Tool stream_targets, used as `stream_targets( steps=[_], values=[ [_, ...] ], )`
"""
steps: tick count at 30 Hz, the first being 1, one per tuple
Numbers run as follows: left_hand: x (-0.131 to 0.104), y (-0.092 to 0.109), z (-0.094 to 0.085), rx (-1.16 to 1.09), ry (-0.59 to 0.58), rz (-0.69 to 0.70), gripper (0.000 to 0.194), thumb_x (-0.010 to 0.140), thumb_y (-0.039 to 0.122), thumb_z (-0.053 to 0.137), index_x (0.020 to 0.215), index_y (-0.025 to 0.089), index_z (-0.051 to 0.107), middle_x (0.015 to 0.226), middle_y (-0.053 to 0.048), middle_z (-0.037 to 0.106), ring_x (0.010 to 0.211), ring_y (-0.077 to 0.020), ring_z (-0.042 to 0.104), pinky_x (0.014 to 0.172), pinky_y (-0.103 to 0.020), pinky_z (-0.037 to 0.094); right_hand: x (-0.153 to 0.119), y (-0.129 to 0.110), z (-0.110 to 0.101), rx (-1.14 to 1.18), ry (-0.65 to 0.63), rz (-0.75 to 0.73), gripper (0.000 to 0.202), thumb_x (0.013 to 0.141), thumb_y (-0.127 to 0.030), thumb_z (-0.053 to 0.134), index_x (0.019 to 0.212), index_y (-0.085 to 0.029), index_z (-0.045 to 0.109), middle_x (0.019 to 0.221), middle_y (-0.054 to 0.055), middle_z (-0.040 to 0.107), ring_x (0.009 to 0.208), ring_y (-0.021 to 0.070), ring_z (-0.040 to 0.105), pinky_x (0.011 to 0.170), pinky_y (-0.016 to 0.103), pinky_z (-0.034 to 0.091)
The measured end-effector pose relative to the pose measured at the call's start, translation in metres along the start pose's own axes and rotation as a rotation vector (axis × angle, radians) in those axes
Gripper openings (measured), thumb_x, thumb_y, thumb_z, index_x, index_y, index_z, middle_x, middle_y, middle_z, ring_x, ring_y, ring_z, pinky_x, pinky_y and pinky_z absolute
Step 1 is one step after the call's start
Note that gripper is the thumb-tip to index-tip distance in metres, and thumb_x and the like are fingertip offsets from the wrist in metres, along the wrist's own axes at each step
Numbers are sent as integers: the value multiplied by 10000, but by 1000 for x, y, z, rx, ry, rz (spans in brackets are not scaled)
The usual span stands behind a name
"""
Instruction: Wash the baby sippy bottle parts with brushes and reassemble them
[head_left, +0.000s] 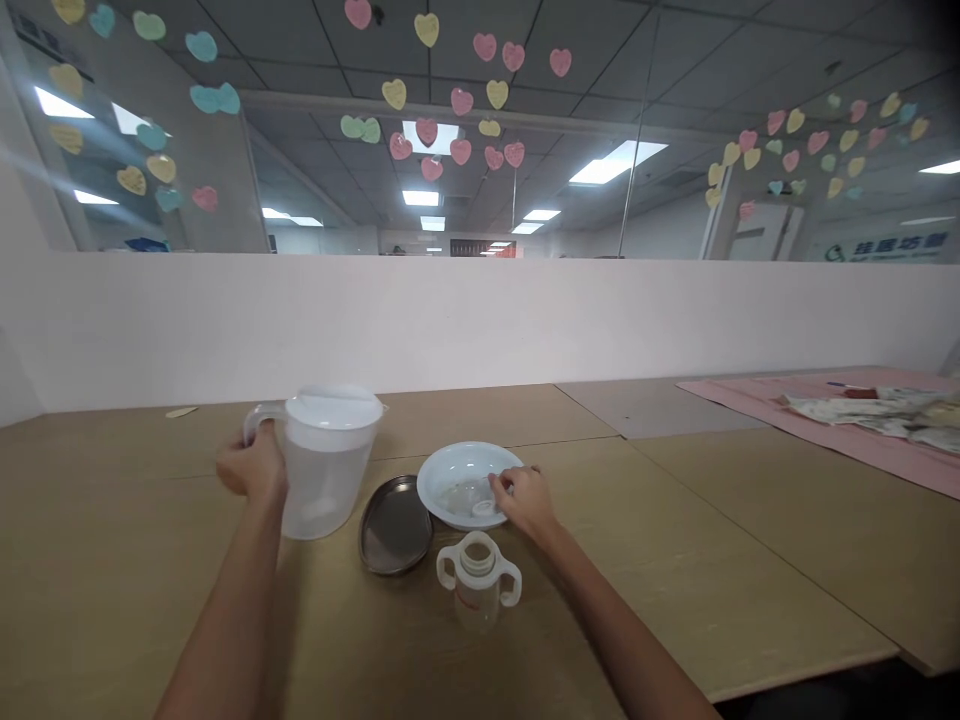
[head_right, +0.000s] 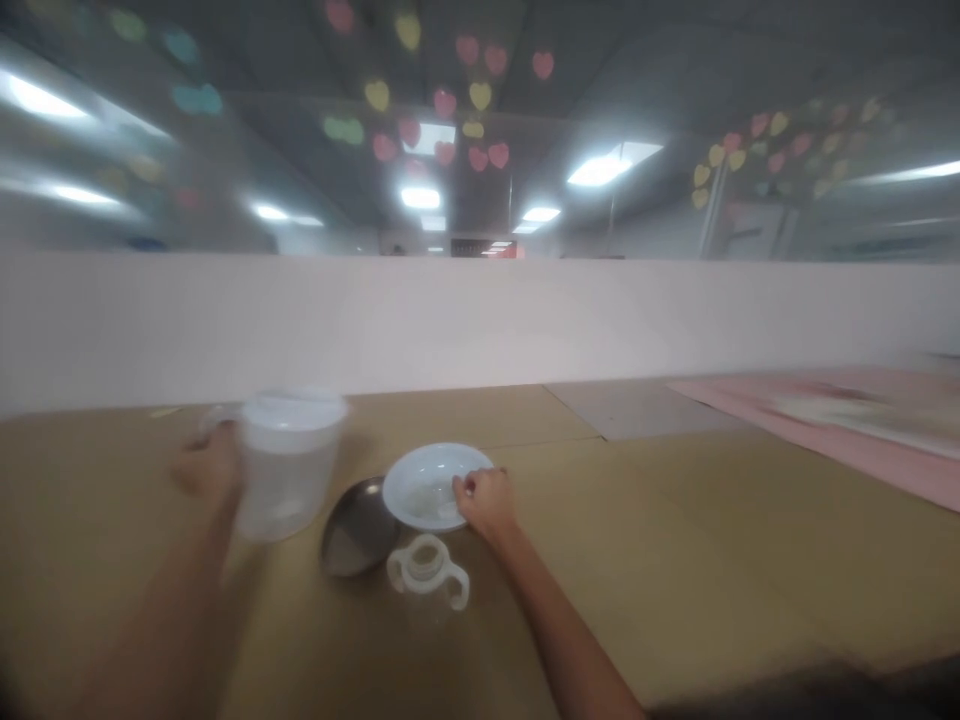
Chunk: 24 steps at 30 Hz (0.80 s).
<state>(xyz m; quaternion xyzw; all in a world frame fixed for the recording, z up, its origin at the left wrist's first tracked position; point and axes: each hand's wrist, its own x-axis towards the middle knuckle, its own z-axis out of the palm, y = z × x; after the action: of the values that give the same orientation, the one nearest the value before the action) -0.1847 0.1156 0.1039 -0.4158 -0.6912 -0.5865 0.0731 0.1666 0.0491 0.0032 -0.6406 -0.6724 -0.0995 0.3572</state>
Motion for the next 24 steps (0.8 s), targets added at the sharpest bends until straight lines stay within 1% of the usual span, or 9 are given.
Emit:
stream_targets(
  steps=[1,2,6,10,14,17,19,22,24],
  values=[
    [-1,9,1,6,46,-84,292,781,398,502,766,112,561,586,-31,503,575,-158,434,519,-292,324,0,1,0,14,14,14,394,849,-378,442,579,-180,650,630,48,681,651,152,600,769,279,326],
    [-3,20,2,10,62,-122,289,738,406,544,740,119,575,606,-31,527,580,-152,441,527,-284,324,0,1,0,29,25,25,404,853,-381,437,572,-179,646,618,46,676,635,149,596,772,280,328],
    [-20,64,-2,44,-50,43,248,691,389,524,692,154,603,636,-21,572,614,-155,485,534,-255,293,2,5,0,80,87,25,417,864,-367,418,562,-177,634,602,46,659,630,149,586,805,288,341],
    [-38,94,-13,131,-124,222,202,658,360,504,641,176,587,615,-13,576,642,-166,518,521,-241,255,3,10,-1,174,242,-4,346,855,-321,407,659,-176,652,715,74,662,761,185,585,793,291,385],
    [-51,105,-18,225,-147,336,209,675,366,490,676,200,616,647,-35,612,662,-200,545,517,-259,230,5,17,-1,314,384,43,288,834,-298,404,777,-174,657,889,103,645,884,209,565,825,321,414],
    [-53,107,-17,261,-176,358,233,686,386,489,696,206,636,695,-62,643,692,-230,559,518,-265,230,6,25,5,403,417,140,253,804,-292,419,826,-173,640,941,104,628,922,213,554,857,343,411],
    [-52,108,-16,273,-180,352,241,687,396,492,688,203,636,709,-73,651,696,-240,562,518,-265,228,8,31,13,475,422,237,260,784,-302,427,885,-167,624,946,101,626,902,211,562,829,337,425],
    [-51,107,-16,275,-193,356,232,680,388,496,677,201,633,703,-75,651,691,-242,562,516,-265,226,11,43,28,594,456,401,310,763,-340,438,941,-146,603,907,110,638,792,200,587,714,305,456],
    [-51,107,-16,267,-205,365,220,672,374,497,679,203,634,697,-70,647,686,-237,559,516,-265,231,12,50,37,594,459,453,326,769,-361,424,927,-141,604,849,106,652,734,194,595,657,286,456]
  ],
)
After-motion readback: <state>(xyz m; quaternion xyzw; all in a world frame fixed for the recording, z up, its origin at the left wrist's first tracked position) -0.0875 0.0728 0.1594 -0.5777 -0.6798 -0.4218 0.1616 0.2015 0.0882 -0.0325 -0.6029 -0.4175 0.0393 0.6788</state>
